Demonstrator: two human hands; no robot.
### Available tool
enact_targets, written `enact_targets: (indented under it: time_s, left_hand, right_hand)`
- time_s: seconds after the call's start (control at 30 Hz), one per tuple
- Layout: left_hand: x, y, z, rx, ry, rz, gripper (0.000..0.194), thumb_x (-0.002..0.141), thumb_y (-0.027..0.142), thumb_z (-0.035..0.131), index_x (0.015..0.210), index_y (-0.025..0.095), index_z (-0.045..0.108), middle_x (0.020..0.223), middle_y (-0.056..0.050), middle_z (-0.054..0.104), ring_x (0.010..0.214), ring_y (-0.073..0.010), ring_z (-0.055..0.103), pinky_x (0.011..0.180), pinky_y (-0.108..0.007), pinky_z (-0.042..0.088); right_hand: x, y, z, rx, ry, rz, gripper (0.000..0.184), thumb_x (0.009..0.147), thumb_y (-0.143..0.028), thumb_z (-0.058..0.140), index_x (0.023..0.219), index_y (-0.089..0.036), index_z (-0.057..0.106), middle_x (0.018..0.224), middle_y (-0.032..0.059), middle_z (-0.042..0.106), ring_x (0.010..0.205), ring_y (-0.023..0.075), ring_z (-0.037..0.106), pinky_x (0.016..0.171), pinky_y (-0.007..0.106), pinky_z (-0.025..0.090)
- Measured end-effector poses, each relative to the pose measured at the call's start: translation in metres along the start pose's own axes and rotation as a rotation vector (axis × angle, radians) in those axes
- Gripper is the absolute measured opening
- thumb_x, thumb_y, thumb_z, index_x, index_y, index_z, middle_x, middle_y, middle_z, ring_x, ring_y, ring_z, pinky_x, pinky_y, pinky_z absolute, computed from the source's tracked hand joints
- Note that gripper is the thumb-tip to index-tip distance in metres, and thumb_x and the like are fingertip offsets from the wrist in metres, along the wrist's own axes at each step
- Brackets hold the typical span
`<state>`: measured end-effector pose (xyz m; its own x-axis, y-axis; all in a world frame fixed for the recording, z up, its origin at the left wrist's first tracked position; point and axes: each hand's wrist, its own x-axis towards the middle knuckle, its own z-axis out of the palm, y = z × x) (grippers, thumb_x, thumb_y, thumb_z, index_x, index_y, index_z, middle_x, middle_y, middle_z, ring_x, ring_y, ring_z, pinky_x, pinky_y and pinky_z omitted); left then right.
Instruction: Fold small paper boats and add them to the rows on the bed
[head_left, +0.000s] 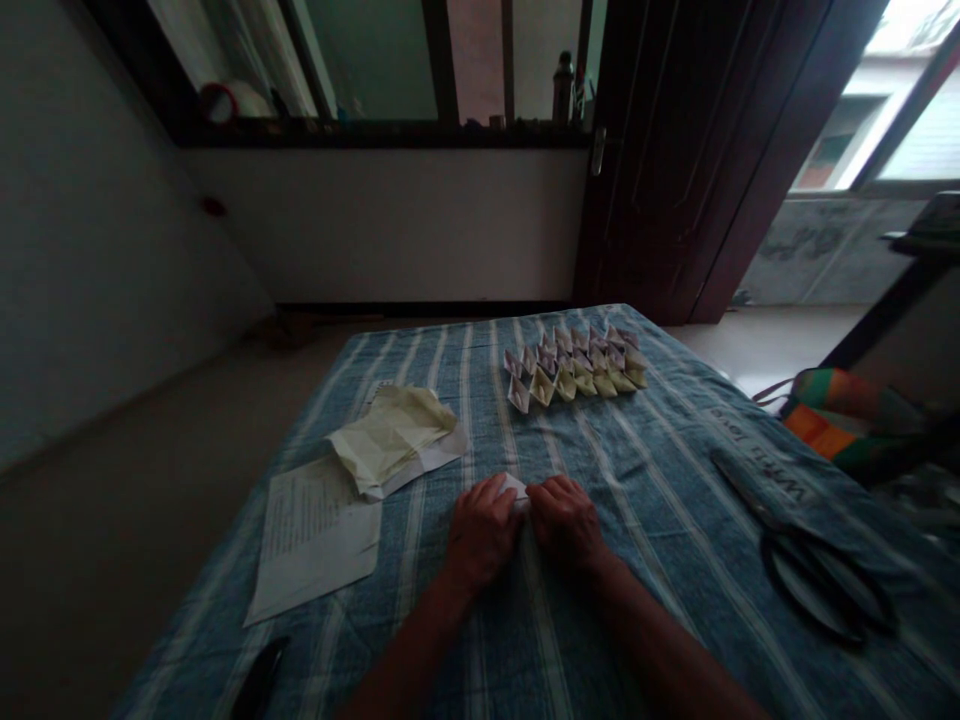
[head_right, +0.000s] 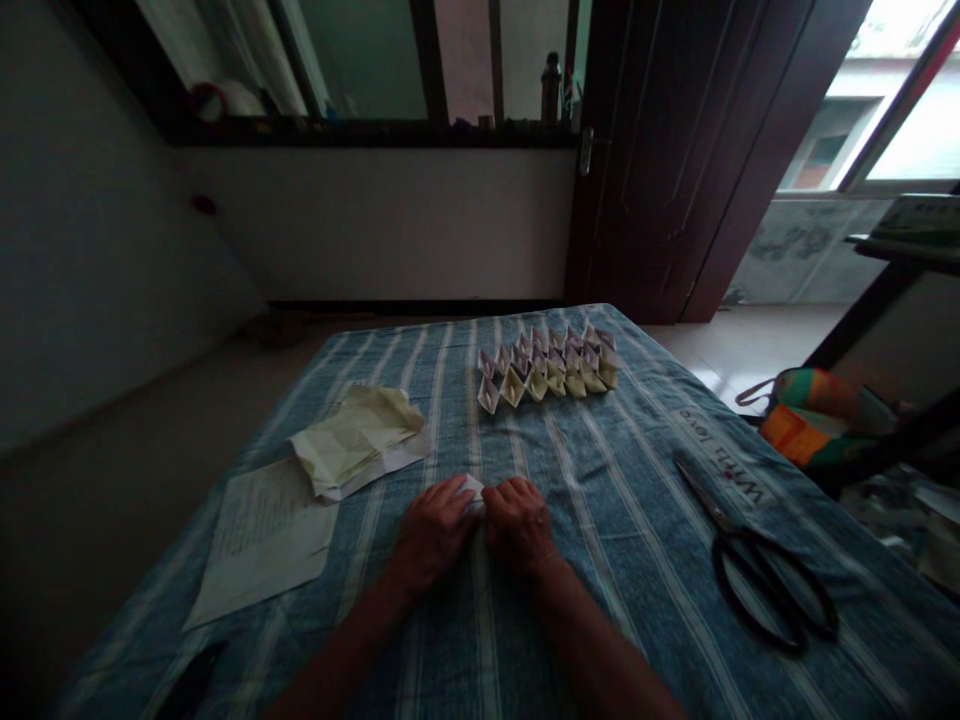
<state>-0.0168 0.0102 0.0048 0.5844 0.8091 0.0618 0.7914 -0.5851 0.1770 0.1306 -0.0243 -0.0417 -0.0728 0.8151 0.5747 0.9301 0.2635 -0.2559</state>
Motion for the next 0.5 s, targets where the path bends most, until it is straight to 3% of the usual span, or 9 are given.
enact_targets:
  time_s: [0.23,0.5]
  left_hand:
    - [0.01,-0.001,-0.013,0.015,-0.106,0.029,0.018,0.088,0.024,0.053,0.101,0.017,0.063,0.117,-0.009,0.062,0.108,-0.0249,0.054,0.092,-0.037,0.044]
    - [0.019,0.003,-0.022,0.066,-0.101,0.069,0.014,0.086,0.017,0.05,0.089,0.016,0.064,0.101,-0.009,0.064,0.096,-0.0245,0.056,0.081,-0.035,0.046]
  right_hand:
    - [0.0,0.003,0.0,0.037,0.01,0.002,0.016,0.08,-0.01,0.052,0.08,-0.021,0.062,0.073,0.0025,0.061,0.074,0.0185,0.051,0.066,0.029,0.035]
    - [0.0,0.005,0.002,0.052,0.03,0.009,0.018,0.081,-0.009,0.049,0.08,-0.021,0.062,0.072,0.002,0.059,0.072,0.0183,0.05,0.065,0.029,0.034]
